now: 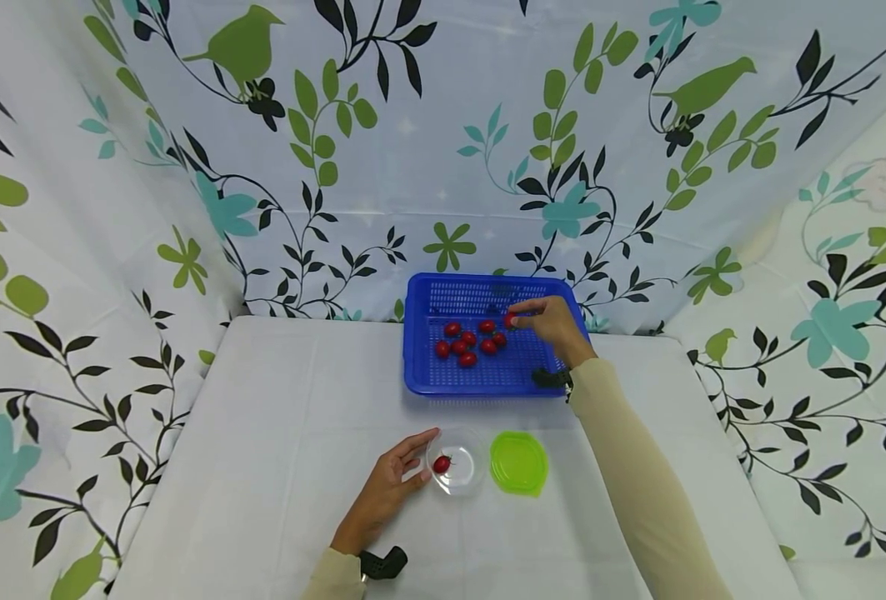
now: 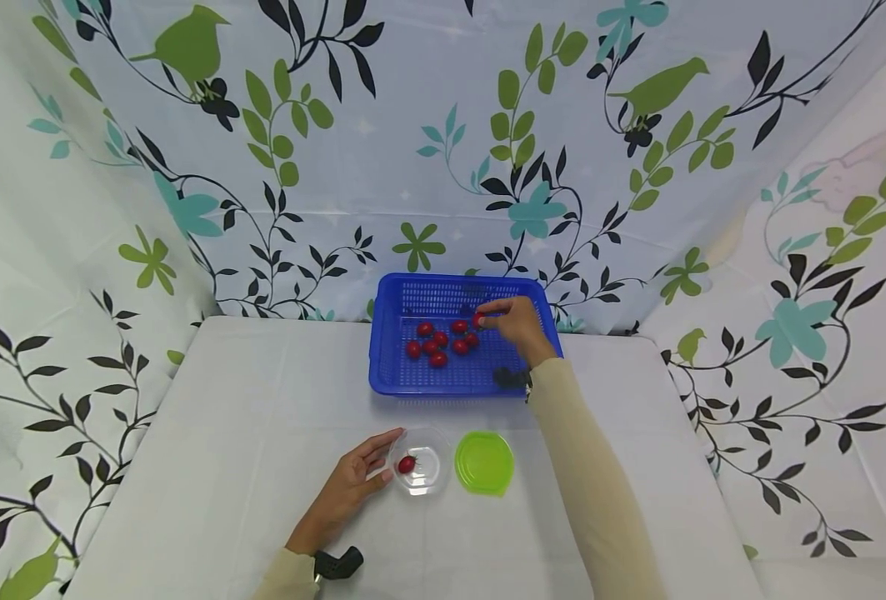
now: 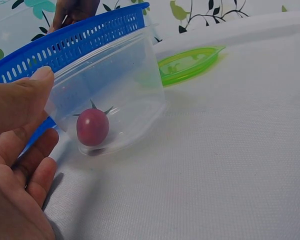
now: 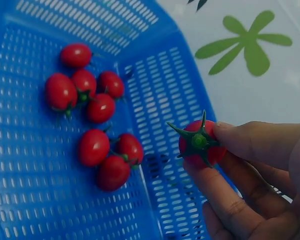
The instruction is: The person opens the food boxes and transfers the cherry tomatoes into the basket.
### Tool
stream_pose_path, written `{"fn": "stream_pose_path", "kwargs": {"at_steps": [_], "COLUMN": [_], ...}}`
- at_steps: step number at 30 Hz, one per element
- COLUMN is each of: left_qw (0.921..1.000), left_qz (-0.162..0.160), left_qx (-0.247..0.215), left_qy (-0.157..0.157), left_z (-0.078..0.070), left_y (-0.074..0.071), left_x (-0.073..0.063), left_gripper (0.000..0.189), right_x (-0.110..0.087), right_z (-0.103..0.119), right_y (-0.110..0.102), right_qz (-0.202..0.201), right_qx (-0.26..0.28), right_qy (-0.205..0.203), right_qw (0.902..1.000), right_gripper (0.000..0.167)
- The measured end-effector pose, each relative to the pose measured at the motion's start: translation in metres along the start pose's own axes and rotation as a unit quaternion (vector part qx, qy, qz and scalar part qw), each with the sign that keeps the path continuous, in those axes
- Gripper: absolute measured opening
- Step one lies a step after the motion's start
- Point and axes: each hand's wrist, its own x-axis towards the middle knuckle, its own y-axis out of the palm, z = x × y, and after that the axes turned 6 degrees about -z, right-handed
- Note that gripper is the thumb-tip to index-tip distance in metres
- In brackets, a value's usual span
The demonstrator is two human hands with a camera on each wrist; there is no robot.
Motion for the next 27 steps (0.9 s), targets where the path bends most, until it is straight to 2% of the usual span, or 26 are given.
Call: {"fn": "stream_pose_path", "kwargs": {"at_steps": [16,27], "left_qw": [0.9996,0.9998], "left_qz": [-0.006,-0.002], "left_qx": [0.005,0.002], "left_qy": [-0.029,-0.022], "left_z": [0.002,-0.003], "left_y": [-0.001,0.0], "left_x": [0.001,-0.001], "left_gripper": [0.057,0.056], "right_x": [0.026,0.034], "right_z": [-0.014,-0.02], "right_y": [0.008,0.009], "right_qz": [0.003,0.009], "right_qx": [-0.01,-0.012], "right_qy": [0.037,0.046], "right_qw": [0.9993,0.9988], "right_gripper": [0.031,0.031]}}
